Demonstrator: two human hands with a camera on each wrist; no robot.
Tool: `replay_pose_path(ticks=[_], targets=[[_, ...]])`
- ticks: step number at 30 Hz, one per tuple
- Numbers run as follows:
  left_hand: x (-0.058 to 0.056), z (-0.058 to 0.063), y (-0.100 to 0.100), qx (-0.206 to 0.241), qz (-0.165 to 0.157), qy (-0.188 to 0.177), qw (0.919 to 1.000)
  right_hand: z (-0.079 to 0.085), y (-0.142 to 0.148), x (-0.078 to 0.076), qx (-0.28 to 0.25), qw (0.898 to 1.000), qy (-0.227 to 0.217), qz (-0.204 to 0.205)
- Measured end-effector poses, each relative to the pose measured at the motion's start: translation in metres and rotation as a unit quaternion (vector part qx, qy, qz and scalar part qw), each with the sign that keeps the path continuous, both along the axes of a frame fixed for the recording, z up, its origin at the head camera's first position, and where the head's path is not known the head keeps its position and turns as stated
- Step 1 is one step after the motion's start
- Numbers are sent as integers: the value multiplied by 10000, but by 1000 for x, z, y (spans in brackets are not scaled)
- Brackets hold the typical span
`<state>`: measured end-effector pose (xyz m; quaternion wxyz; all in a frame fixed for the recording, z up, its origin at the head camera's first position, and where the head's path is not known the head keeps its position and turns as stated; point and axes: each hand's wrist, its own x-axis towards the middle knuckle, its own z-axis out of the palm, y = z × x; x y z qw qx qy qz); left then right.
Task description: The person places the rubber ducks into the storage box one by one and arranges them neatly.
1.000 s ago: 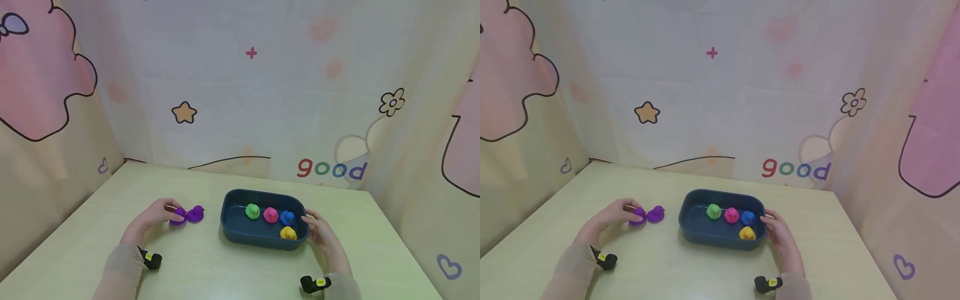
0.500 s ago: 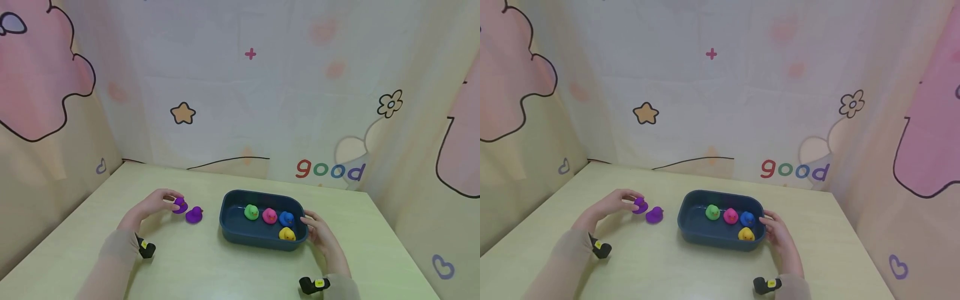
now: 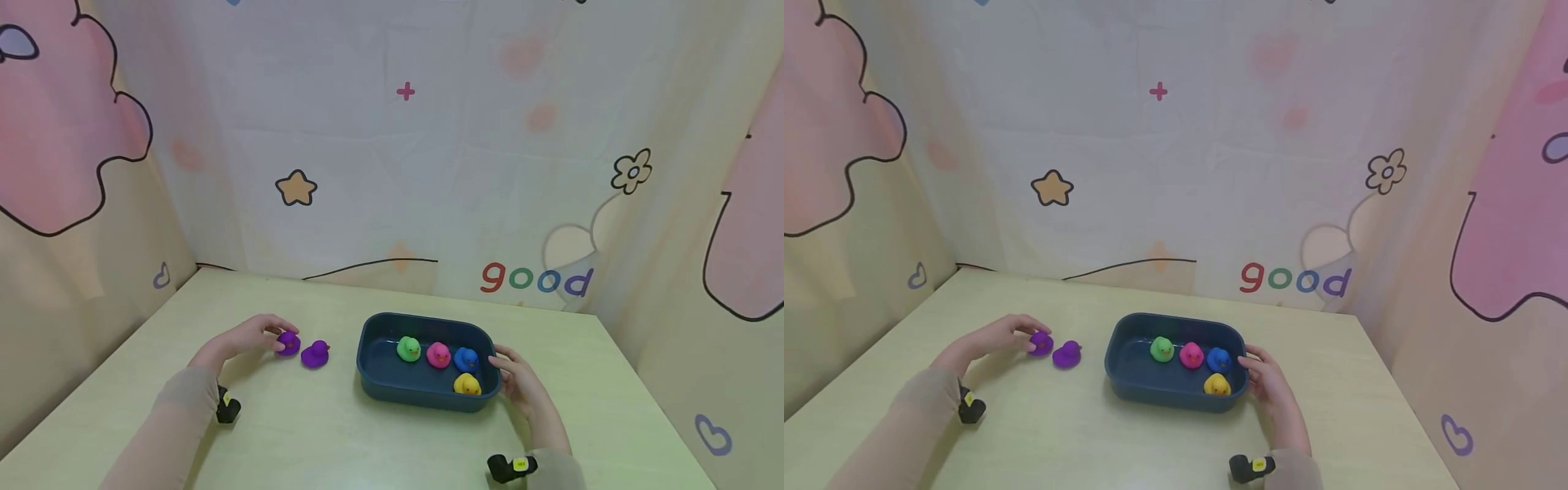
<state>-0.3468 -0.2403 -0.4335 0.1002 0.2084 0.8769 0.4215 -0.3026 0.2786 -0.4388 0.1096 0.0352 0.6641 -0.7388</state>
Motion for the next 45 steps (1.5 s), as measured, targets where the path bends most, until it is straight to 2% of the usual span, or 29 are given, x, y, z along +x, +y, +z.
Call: replay_pose_path(ticks=[9,17,25,35,45], targets=[[0,-5,1,61,17,-233,9997,0,-1,0,3,10000,-49,-30],[-2,-9,7,160,255,-471,9984,0,0,-1,8,9999,-122,-38],[-3,-15,16,-8,409,-103,9991,-1,0,-1,54,10000,-36,-10],[-6,-19,20,-3,768,-226,9968,-1,1,-1,65,10000,3,-37],[-4,-18,20,79,912,-305,9953,0,1,-1,134,9999,11,-53]])
